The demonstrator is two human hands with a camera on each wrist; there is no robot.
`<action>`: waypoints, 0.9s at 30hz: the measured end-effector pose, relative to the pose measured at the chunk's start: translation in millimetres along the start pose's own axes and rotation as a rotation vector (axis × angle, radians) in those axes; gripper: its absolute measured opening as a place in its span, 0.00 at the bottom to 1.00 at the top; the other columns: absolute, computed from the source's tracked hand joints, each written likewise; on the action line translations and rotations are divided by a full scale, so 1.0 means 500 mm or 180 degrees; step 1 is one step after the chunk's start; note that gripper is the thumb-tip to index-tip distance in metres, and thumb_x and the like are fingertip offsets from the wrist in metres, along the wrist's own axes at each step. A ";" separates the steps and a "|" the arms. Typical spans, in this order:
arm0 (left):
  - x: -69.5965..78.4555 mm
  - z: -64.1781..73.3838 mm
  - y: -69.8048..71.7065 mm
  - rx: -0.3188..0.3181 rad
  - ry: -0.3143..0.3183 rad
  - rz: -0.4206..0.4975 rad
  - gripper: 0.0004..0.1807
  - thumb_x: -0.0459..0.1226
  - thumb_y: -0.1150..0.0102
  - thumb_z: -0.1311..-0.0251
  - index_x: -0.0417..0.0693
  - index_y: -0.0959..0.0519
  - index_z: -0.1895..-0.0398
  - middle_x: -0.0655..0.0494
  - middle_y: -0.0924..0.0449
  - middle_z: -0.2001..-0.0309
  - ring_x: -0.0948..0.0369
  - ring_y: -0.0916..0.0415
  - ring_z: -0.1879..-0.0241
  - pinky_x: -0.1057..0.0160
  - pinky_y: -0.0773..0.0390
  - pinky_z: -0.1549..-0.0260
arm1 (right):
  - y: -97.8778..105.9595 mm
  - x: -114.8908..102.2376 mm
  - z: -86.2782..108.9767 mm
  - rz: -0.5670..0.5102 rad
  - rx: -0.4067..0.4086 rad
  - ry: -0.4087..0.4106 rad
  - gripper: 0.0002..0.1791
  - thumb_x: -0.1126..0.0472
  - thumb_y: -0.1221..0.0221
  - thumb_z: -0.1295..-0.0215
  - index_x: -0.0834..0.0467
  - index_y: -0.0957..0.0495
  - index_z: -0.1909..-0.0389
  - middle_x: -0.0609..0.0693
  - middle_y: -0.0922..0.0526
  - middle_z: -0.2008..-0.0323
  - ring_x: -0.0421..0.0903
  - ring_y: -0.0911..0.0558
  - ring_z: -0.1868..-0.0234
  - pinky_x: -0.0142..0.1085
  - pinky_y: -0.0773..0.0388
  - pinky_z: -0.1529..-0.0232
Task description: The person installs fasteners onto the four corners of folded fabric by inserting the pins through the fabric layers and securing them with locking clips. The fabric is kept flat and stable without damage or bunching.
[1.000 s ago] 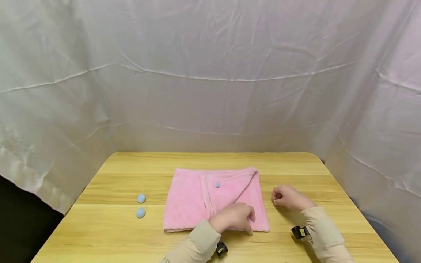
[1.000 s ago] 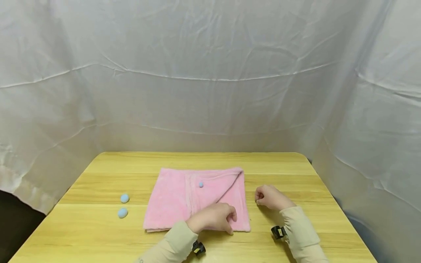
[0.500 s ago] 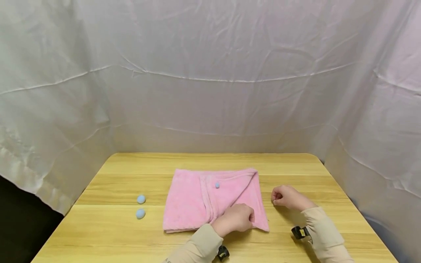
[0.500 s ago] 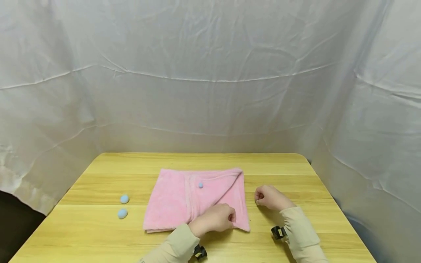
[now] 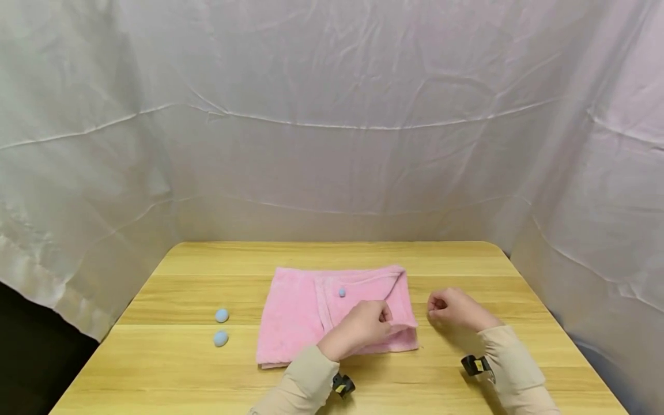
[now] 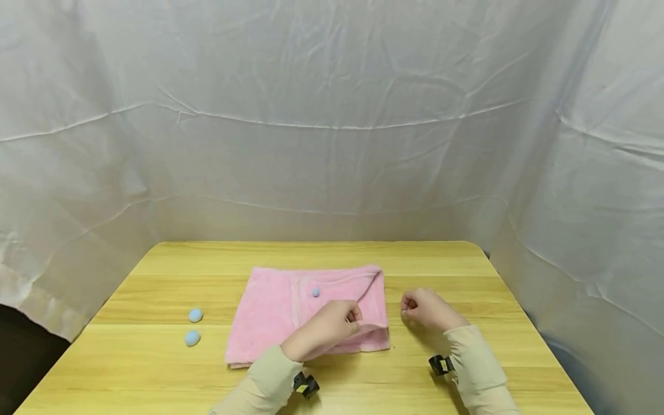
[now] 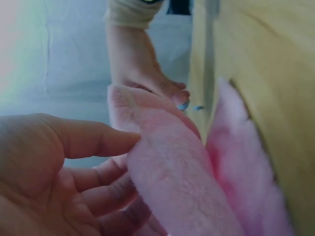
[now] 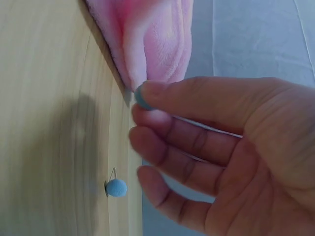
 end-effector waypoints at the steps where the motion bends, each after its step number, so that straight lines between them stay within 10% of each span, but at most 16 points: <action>1: -0.001 -0.002 0.007 0.0034 -0.0004 0.0064 0.06 0.34 0.37 0.44 0.50 0.25 0.73 0.61 0.25 0.75 0.67 0.30 0.75 0.71 0.28 0.73 | 0.001 -0.002 -0.002 0.0007 0.0039 0.0034 0.05 0.68 0.37 0.45 0.56 0.21 0.74 0.43 0.21 0.78 0.31 0.28 0.75 0.28 0.27 0.71; 13: -0.037 -0.029 0.079 0.0574 -0.0191 0.0247 0.08 0.30 0.41 0.46 0.41 0.17 0.63 0.53 0.17 0.69 0.67 0.28 0.71 0.71 0.26 0.70 | 0.013 -0.041 -0.010 -0.0027 0.0742 0.0284 0.04 0.65 0.35 0.40 0.53 0.20 0.70 0.40 0.19 0.73 0.29 0.25 0.70 0.29 0.24 0.69; 27: -0.059 -0.032 0.111 0.0667 0.0020 0.0563 0.04 0.31 0.40 0.45 0.42 0.20 0.65 0.52 0.19 0.70 0.64 0.28 0.72 0.71 0.28 0.73 | -0.001 -0.128 -0.011 -0.0718 0.1053 0.0837 0.07 0.67 0.34 0.43 0.56 0.18 0.64 0.47 0.14 0.68 0.32 0.21 0.68 0.30 0.21 0.64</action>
Point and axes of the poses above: each hand's wrist, its own z-axis away from the middle knuckle, its own y-axis out of the back of the hand, x = y × z, the point moved 3 cm from there along -z, towards the middle knuckle
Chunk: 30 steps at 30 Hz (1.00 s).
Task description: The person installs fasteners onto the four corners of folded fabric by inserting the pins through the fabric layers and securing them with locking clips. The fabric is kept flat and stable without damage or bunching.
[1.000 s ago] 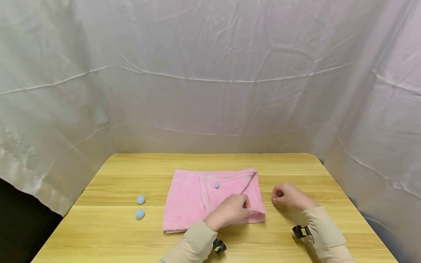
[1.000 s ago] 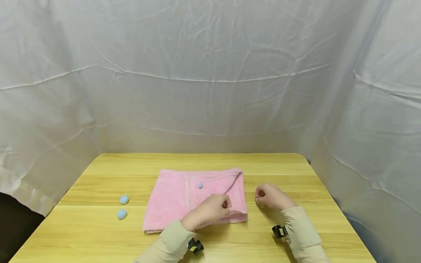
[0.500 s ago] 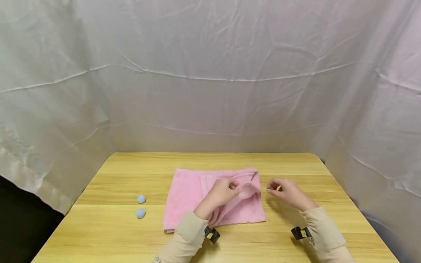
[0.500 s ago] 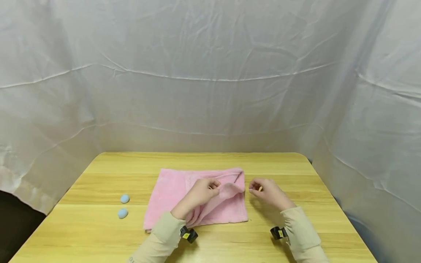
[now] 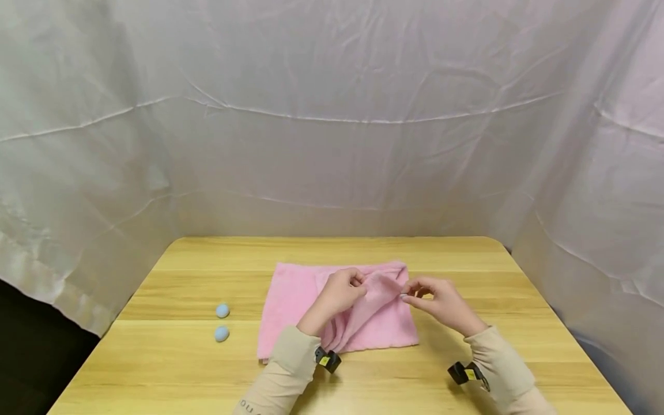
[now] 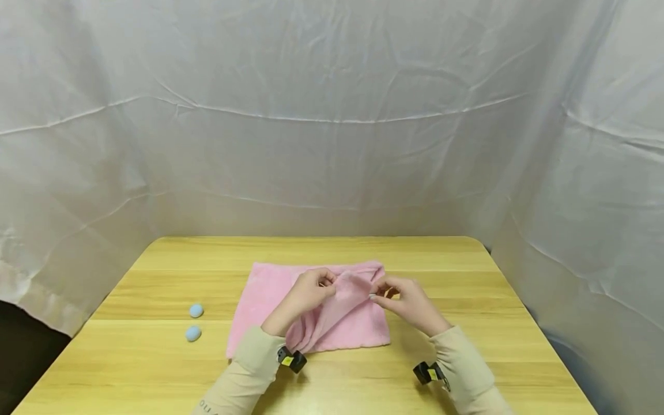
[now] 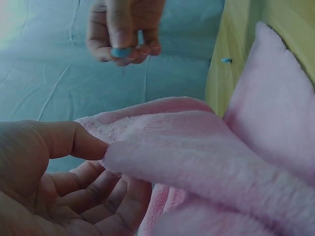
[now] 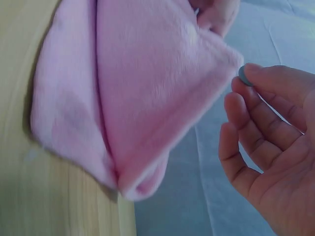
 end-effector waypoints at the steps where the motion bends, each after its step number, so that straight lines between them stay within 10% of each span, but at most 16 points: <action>1: 0.000 0.000 -0.001 0.0009 -0.0005 0.0016 0.04 0.31 0.40 0.45 0.42 0.20 0.66 0.52 0.19 0.70 0.64 0.28 0.72 0.71 0.27 0.73 | -0.004 -0.004 -0.002 -0.0049 -0.0022 0.0023 0.07 0.67 0.34 0.43 0.56 0.18 0.64 0.47 0.14 0.69 0.32 0.21 0.69 0.30 0.21 0.65; 30: 0.016 0.009 -0.006 -0.0027 -0.0025 0.0120 0.04 0.30 0.40 0.45 0.41 0.21 0.66 0.50 0.19 0.69 0.63 0.28 0.71 0.71 0.29 0.75 | -0.079 -0.018 -0.030 -0.0370 -0.0097 -0.0126 0.06 0.65 0.34 0.42 0.55 0.18 0.64 0.46 0.16 0.71 0.32 0.23 0.71 0.31 0.23 0.70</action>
Point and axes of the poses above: each hand's wrist, its own z-axis away from the middle knuckle, its own y-axis out of the back of the hand, x = y × z, the point moved 3 cm from there along -z, towards the middle knuckle
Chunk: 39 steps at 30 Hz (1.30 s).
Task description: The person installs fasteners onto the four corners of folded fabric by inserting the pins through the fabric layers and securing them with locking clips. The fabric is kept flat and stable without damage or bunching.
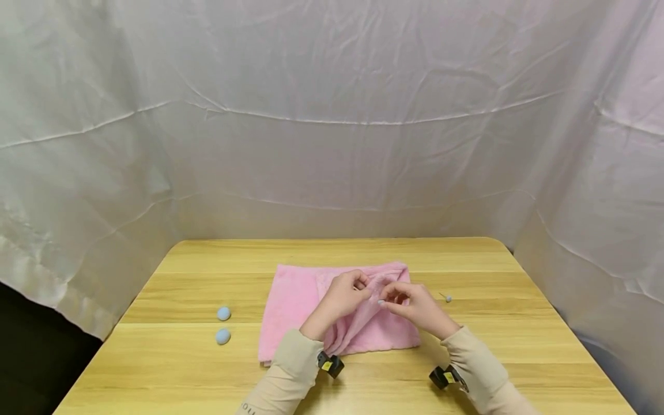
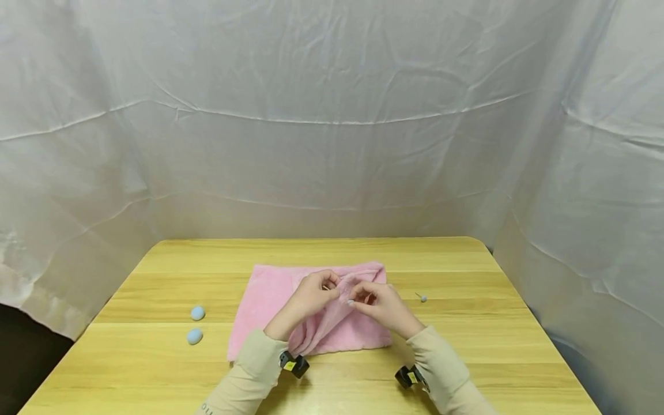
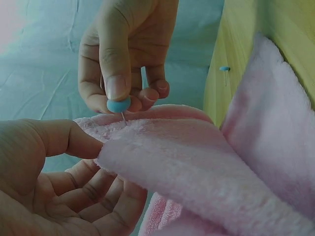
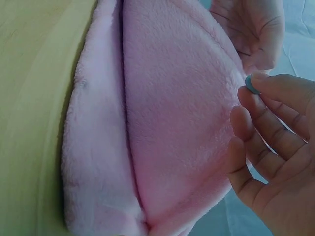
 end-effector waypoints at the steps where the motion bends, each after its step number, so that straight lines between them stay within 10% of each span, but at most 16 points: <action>1: 0.000 0.001 0.000 -0.0008 0.0002 0.0004 0.05 0.30 0.41 0.45 0.41 0.21 0.65 0.50 0.19 0.69 0.63 0.28 0.71 0.71 0.29 0.75 | -0.001 0.000 0.000 0.0005 0.0014 0.0015 0.06 0.65 0.33 0.42 0.55 0.18 0.64 0.46 0.16 0.71 0.32 0.23 0.71 0.31 0.23 0.71; 11: -0.002 0.004 -0.005 -0.0055 -0.0035 -0.0006 0.06 0.30 0.41 0.46 0.41 0.21 0.64 0.50 0.19 0.68 0.64 0.28 0.71 0.71 0.28 0.75 | -0.009 0.013 0.000 0.0239 0.0274 0.0192 0.15 0.67 0.31 0.48 0.57 0.24 0.62 0.48 0.21 0.66 0.38 0.24 0.68 0.32 0.23 0.70; 20: 0.000 0.005 -0.009 -0.0144 -0.0102 -0.0145 0.07 0.31 0.40 0.43 0.43 0.21 0.61 0.50 0.17 0.66 0.62 0.25 0.67 0.68 0.25 0.68 | -0.007 0.011 -0.002 0.0764 0.0459 0.0431 0.39 0.63 0.26 0.54 0.61 0.31 0.39 0.57 0.27 0.41 0.54 0.30 0.39 0.57 0.30 0.40; 39: 0.006 0.003 -0.015 -0.0345 -0.0389 -0.0310 0.05 0.31 0.41 0.43 0.48 0.19 0.64 0.50 0.15 0.64 0.60 0.20 0.64 0.67 0.22 0.66 | -0.005 0.024 -0.001 0.0617 0.0415 0.0374 0.14 0.68 0.30 0.50 0.56 0.18 0.61 0.49 0.13 0.64 0.39 0.17 0.61 0.32 0.18 0.58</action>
Point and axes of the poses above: each hand's wrist, its own z-axis away from the middle knuckle, its own y-axis out of the back of the hand, x = y × z, the point moved 3 cm from there along -z, towards the middle knuckle
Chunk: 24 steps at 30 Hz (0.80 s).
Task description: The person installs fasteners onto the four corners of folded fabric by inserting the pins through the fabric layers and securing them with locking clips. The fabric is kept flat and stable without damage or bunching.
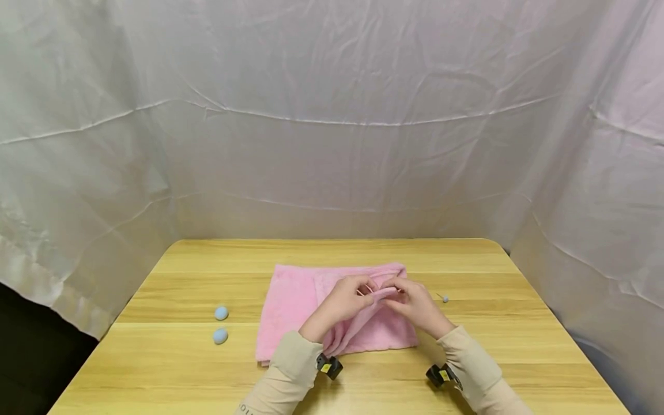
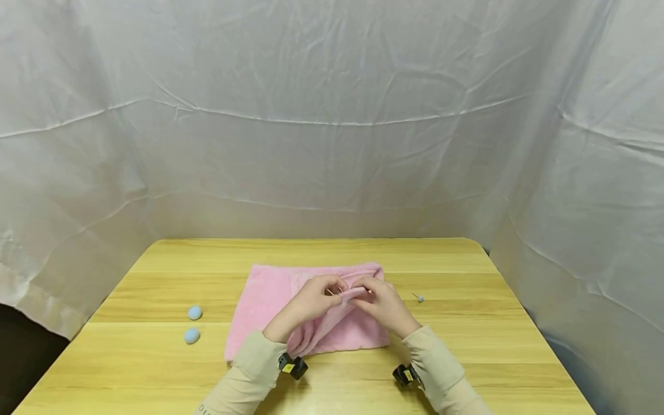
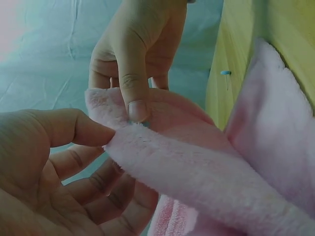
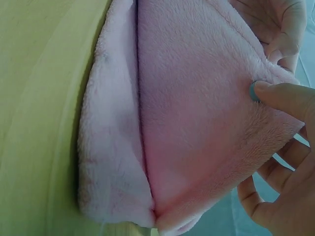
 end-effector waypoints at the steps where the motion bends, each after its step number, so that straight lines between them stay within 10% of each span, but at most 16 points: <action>1: 0.001 0.000 0.001 -0.0011 -0.0011 -0.0009 0.06 0.31 0.41 0.43 0.48 0.19 0.64 0.50 0.15 0.64 0.61 0.20 0.64 0.68 0.23 0.66 | 0.000 0.000 0.000 -0.0024 -0.0013 -0.0001 0.14 0.69 0.30 0.50 0.56 0.18 0.61 0.49 0.13 0.64 0.38 0.17 0.61 0.32 0.18 0.59; 13: 0.006 0.032 0.034 -0.0002 -0.0044 -0.0119 0.09 0.32 0.43 0.42 0.46 0.18 0.59 0.53 0.16 0.64 0.62 0.21 0.64 0.68 0.22 0.63 | 0.004 0.002 0.005 -0.0014 0.0017 0.0063 0.13 0.70 0.30 0.51 0.56 0.16 0.64 0.48 0.13 0.67 0.34 0.19 0.65 0.31 0.18 0.64; 24: -0.052 0.131 0.168 0.0383 -0.0059 -0.0506 0.07 0.29 0.43 0.42 0.43 0.19 0.62 0.54 0.16 0.66 0.64 0.22 0.66 0.70 0.22 0.66 | 0.002 0.000 0.002 -0.0056 -0.0051 0.0041 0.14 0.72 0.31 0.52 0.56 0.16 0.63 0.49 0.13 0.66 0.36 0.19 0.64 0.30 0.18 0.64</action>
Point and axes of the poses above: each hand's wrist, its own z-axis away from the middle knuckle, its own y-axis out of the back of the hand, x = y × z, the point moved 3 cm from there along -z, towards the middle knuckle
